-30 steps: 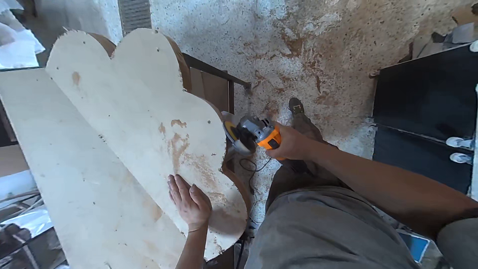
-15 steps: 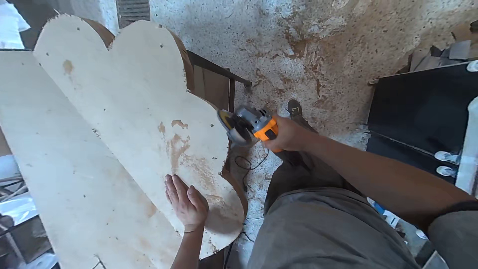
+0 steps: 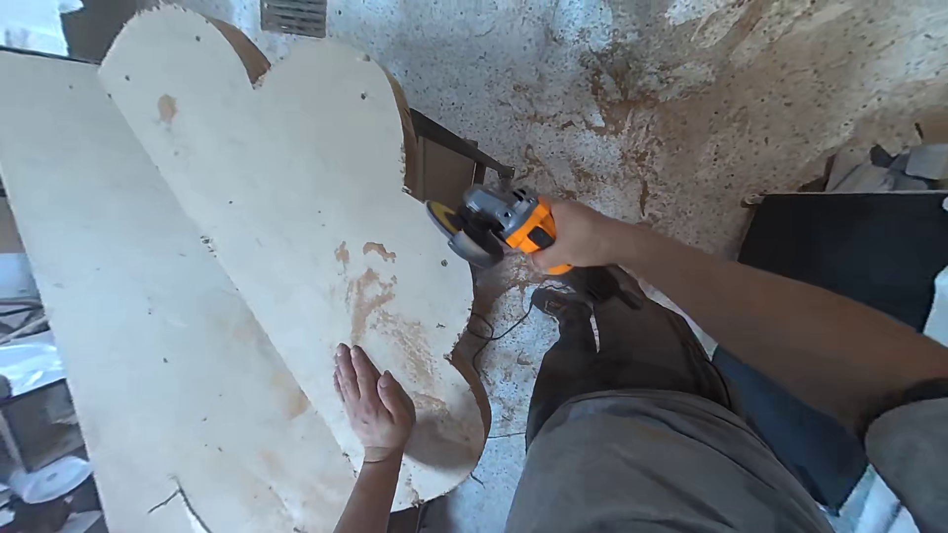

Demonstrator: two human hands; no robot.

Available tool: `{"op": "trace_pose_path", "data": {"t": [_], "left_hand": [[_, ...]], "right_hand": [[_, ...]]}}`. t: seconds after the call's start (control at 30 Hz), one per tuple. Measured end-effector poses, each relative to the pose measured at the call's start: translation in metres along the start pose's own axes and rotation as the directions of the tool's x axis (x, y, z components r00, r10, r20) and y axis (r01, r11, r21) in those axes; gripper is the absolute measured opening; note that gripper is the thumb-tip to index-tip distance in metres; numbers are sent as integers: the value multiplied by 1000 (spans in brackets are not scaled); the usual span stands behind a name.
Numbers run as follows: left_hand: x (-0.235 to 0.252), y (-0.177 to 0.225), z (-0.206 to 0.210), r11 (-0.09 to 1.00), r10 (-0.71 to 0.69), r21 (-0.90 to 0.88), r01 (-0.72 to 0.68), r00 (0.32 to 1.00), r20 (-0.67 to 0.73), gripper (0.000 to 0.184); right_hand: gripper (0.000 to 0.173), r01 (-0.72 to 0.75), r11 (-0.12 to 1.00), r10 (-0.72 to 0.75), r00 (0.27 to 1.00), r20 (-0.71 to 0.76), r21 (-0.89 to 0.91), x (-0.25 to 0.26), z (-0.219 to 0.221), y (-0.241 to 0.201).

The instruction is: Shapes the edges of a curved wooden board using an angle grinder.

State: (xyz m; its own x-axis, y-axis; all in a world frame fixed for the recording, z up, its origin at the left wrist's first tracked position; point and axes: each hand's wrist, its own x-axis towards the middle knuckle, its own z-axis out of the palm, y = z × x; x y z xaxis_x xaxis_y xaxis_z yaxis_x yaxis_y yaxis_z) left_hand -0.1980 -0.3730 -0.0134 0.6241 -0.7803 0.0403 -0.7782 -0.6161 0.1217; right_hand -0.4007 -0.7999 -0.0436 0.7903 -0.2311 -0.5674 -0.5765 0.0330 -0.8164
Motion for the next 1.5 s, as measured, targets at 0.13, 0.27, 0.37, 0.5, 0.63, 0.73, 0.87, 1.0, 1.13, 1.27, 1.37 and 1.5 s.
{"op": "trace_pose_path", "data": {"t": [0.13, 0.27, 0.37, 0.5, 0.63, 0.73, 0.87, 1.0, 1.13, 1.27, 1.37, 1.5], "left_hand": [[0, 0, 0, 1000, -10, 6, 10, 1000, -5, 76], [1, 4, 1, 1000, -18, 5, 18, 1000, -9, 76], [0, 4, 1, 1000, -27, 10, 27, 999, -19, 75], [1, 3, 0, 999, -39, 20, 39, 999, -9, 74], [-1, 4, 1, 998, -54, 18, 54, 999, 5, 74], [-1, 4, 0, 997, -70, 24, 70, 998, 6, 74], [-1, 2, 0, 997, -73, 18, 72, 997, 8, 75], [1, 3, -1, 997, -73, 21, 73, 997, 12, 76], [1, 4, -2, 997, -67, 36, 66, 998, 11, 77], [0, 3, -1, 997, -66, 40, 65, 997, 27, 78], [-1, 0, 0, 997, -67, 43, 65, 997, 31, 77], [-1, 2, -1, 997, -64, 37, 63, 997, 30, 77]], "right_hand": [[65, 12, 1000, -11, 999, 42, -28, 5, -12, 0], [64, -18, 992, 31, 994, 108, -123, 5, -29, 0], [66, 25, 984, 2, 989, 150, -176, 28, -46, -24], [62, 33, 977, 5, 984, 177, -211, 29, -53, -21], [61, 18, 973, 30, 979, 203, -231, 39, -60, -29], [63, 43, 971, 11, 975, 223, -235, 55, -64, -40], [60, 4, 971, 60, 963, 261, -240, 50, -67, -28], [59, 36, 970, 32, 961, 274, -240, 64, -71, -38], [60, 56, 972, 9, 960, 278, -226, 67, -70, -41], [62, 20, 975, 44, 959, 282, -223, 66, -69, -30], [62, 23, 978, 40, 956, 292, -207, 66, -70, -35], [64, 29, 967, 45, 958, 283, -254, 76, -69, -27]]}}
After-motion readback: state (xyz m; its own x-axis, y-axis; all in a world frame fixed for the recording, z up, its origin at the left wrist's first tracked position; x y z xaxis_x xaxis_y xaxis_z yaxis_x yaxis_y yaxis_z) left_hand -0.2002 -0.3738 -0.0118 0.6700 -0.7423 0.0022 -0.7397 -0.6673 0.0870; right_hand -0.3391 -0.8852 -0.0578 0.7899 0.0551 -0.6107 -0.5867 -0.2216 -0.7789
